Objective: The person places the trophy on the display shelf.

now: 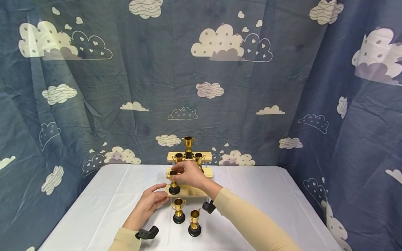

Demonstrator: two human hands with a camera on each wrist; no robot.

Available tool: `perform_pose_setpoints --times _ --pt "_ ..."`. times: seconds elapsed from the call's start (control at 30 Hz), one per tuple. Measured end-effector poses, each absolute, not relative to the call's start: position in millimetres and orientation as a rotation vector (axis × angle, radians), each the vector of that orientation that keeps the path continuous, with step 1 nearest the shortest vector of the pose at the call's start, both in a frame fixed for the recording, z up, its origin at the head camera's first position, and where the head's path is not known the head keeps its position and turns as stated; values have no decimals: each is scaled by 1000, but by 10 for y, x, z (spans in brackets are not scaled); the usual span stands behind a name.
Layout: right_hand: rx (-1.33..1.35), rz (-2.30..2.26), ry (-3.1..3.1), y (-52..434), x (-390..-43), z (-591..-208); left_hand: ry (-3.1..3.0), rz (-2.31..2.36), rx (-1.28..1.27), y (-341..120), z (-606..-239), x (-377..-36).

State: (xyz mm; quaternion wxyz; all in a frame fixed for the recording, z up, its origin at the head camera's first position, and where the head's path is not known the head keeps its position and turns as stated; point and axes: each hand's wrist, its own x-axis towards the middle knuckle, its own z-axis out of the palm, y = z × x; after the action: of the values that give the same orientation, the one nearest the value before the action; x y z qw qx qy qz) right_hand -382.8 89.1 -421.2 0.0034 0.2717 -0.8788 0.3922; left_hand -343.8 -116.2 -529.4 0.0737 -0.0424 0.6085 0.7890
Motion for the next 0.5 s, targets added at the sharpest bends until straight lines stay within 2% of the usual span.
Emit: perform_pose_setpoints --times 0.5 --pt "849 1253 -2745 876 -3821 -4215 1834 2364 -134 -1150 -5290 -3427"
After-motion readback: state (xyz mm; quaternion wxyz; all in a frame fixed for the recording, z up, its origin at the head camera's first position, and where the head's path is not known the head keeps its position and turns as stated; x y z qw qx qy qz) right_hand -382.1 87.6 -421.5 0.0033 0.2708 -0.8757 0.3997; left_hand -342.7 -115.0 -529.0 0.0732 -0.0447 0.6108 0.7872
